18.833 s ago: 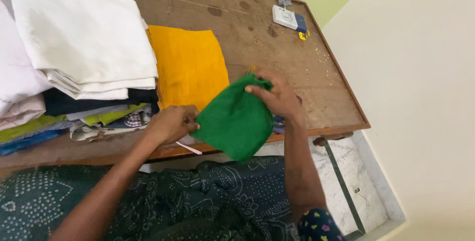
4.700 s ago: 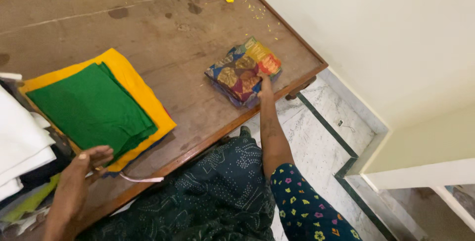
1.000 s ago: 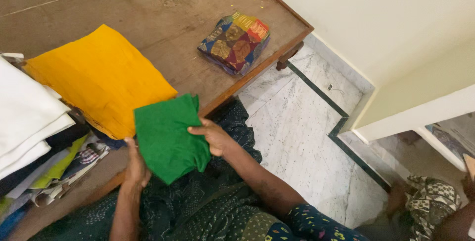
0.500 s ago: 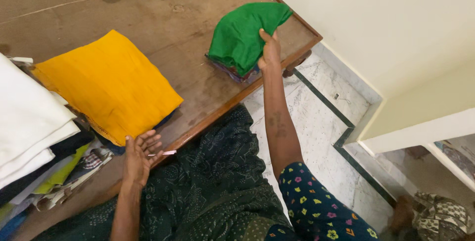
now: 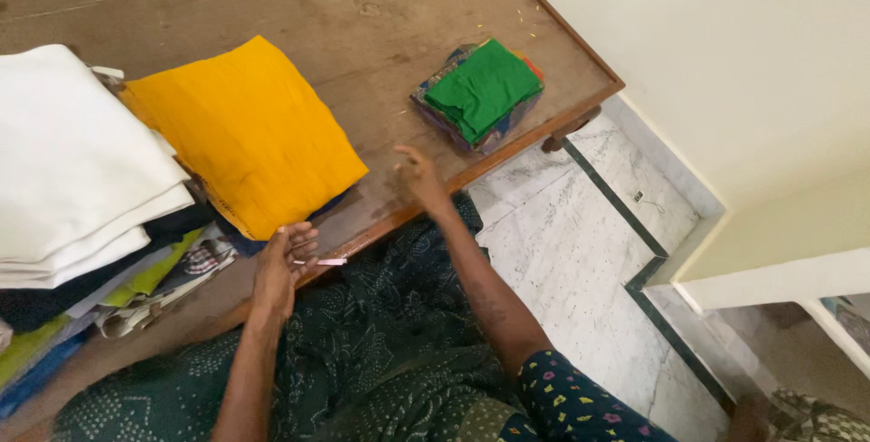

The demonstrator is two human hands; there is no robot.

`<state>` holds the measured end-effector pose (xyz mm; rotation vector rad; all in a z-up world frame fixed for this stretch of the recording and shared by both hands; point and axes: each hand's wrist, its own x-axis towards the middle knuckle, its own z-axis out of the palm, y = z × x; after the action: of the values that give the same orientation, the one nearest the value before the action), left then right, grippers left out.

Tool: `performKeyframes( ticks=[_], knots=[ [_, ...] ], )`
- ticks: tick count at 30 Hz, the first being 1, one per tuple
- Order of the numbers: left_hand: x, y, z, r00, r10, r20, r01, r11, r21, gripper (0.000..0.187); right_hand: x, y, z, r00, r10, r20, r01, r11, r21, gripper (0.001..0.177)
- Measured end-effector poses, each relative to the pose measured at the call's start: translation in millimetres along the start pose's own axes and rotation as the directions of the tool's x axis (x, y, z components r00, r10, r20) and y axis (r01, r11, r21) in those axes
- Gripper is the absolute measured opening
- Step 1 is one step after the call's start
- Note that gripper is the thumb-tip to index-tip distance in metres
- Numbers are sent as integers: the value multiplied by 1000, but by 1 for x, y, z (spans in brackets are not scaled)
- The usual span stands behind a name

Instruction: The person sorts various items of clothing and fabrics into separate piles on a large wooden surface by hand, handling a green cloth, a purple patterned fabric, several colored sarees, and various shirts and pieces of laundry one at a time.

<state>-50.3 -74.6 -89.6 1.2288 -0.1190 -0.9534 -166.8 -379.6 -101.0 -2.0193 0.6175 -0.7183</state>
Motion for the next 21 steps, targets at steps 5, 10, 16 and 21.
performKeyframes(
  ticks=[5,10,16,21],
  knots=[
    [-4,2,-12,990,61,-123,-74,992,-101,42,-49,-95,81,856,-341,390,516,620,-591,88],
    [1,-5,-33,956,127,-264,-201,940,-277,30,-45,-115,124,776,-352,524,625,542,-562,98],
    [5,4,-44,931,89,-353,-239,882,-407,30,16,-123,124,715,-300,632,656,599,-458,64],
    [5,4,-41,943,145,-300,-261,881,-394,31,107,-144,84,702,-542,462,572,816,87,46]
  ],
)
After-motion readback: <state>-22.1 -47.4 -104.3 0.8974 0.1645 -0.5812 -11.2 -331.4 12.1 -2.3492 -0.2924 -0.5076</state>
